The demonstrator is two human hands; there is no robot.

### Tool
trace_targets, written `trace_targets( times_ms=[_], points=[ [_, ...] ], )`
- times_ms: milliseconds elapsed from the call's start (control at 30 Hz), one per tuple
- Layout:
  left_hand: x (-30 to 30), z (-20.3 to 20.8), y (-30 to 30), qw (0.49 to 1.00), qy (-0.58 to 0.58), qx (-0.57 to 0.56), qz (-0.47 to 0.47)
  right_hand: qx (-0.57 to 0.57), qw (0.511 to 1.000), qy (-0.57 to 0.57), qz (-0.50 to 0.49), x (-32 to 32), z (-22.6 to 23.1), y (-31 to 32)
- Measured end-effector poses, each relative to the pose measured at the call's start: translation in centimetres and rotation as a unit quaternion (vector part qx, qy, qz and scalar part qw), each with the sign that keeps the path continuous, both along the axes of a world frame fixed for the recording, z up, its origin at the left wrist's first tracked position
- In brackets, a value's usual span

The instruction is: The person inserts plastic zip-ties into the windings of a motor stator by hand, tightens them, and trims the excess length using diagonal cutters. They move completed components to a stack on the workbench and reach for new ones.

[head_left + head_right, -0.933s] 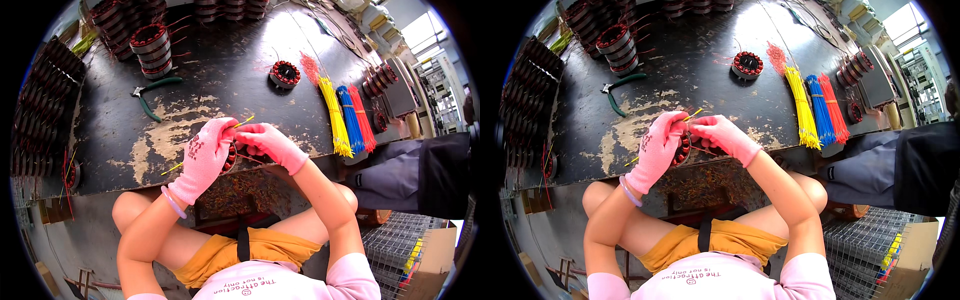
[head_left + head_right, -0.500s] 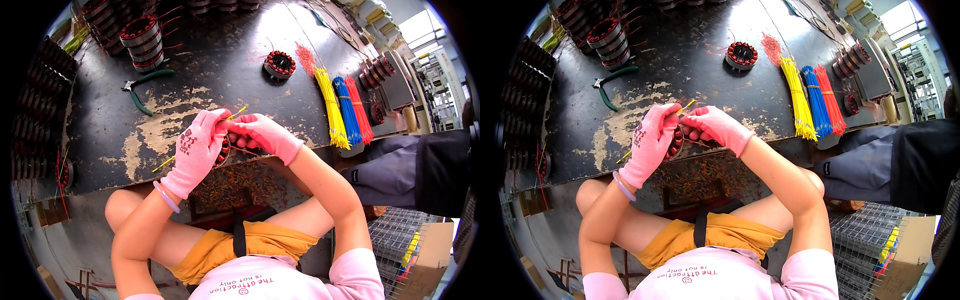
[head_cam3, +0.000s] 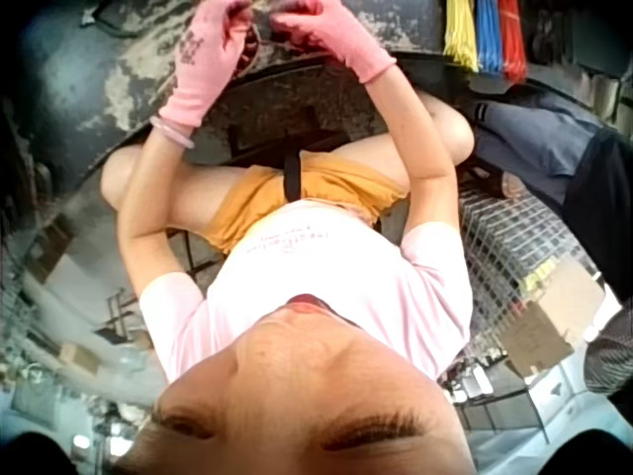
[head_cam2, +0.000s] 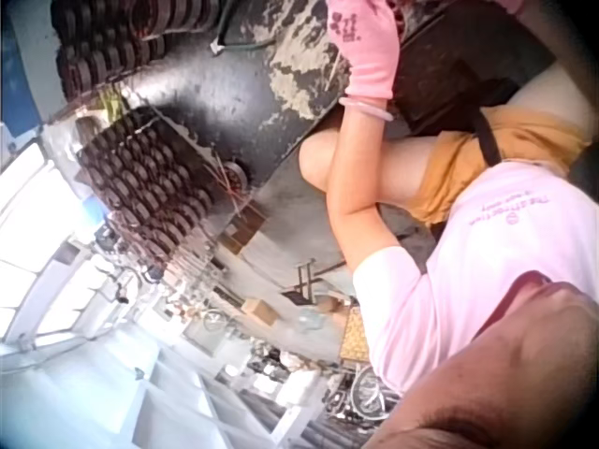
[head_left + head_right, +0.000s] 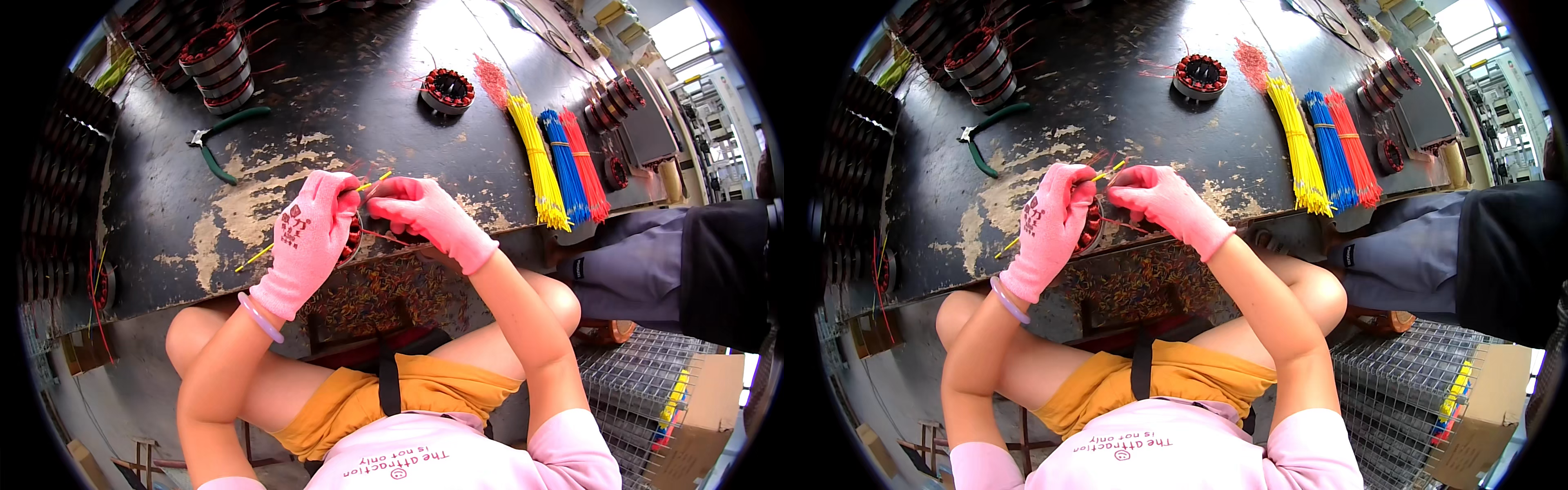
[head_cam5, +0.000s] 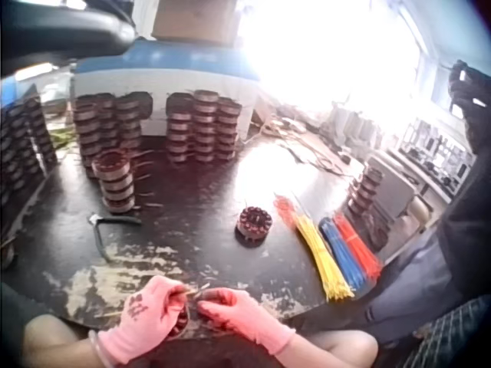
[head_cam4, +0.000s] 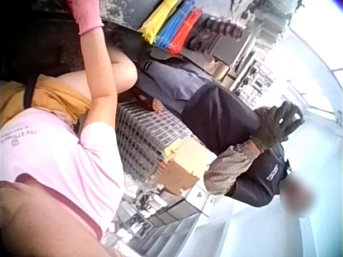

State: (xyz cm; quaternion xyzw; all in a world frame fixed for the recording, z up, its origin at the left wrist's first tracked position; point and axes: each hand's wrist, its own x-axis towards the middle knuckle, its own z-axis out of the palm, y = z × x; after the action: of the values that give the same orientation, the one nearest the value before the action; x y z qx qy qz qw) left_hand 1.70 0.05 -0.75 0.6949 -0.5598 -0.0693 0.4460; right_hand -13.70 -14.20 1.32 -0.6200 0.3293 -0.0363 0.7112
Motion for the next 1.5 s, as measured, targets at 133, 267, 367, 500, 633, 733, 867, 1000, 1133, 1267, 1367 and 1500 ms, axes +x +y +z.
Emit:
trace_targets(
  times_ms=[133, 267, 367, 500, 633, 733, 867, 1000, 1133, 1267, 1367, 1500],
  points=[
    [0.0, 0.0, -0.1, 1.000, -0.007, 0.006, 0.002, 0.042, 0.998, -0.045, -0.011, 1.3, -1.4, 0.2],
    [0.2, 0.3, 0.4, 0.999, -0.008, 0.033, -0.011, -0.084, 0.992, -0.056, -0.080, 0.1, -1.0, 2.7],
    [0.3, 0.6, 0.5, 0.999, -0.024, 0.029, -0.029, -0.180, 0.972, -0.066, -0.138, -1.6, -0.7, 4.5],
    [0.7, 0.6, 0.4, 0.996, -0.047, 0.047, -0.063, -0.442, 0.885, -0.102, -0.102, -1.3, -0.7, 4.3],
    [0.4, 1.4, 0.6, 0.994, -0.059, 0.062, -0.073, -0.388, 0.914, -0.109, -0.050, -1.6, 0.0, 3.0],
    [0.2, 2.2, 0.7, 0.992, -0.071, 0.079, -0.072, -0.197, 0.978, -0.042, -0.061, -1.7, 1.2, 3.0],
    [0.1, 2.4, 0.5, 0.990, -0.081, 0.090, -0.074, -0.207, 0.971, -0.096, -0.070, -1.4, 1.0, 2.8],
    [-0.4, 2.6, 0.2, 0.990, -0.115, 0.050, -0.068, -0.263, 0.960, -0.088, -0.035, -1.2, 1.1, 2.3],
    [-0.4, 1.4, -0.1, 0.991, -0.112, 0.030, -0.065, -0.250, 0.967, -0.049, -0.006, -1.0, 1.9, 1.8],
    [-0.6, 1.0, -0.7, 0.988, -0.123, 0.007, -0.088, 0.059, 0.996, -0.055, -0.042, -1.2, -0.1, -0.4],
    [-0.4, 0.7, -0.7, 0.991, -0.093, 0.016, -0.092, -0.025, 0.998, -0.030, -0.049, -1.2, 0.1, 0.1],
    [-0.4, 0.9, -0.6, 0.993, -0.088, 0.027, -0.079, -0.466, 0.883, -0.059, -0.002, -2.4, 0.7, 1.5]
  ],
)
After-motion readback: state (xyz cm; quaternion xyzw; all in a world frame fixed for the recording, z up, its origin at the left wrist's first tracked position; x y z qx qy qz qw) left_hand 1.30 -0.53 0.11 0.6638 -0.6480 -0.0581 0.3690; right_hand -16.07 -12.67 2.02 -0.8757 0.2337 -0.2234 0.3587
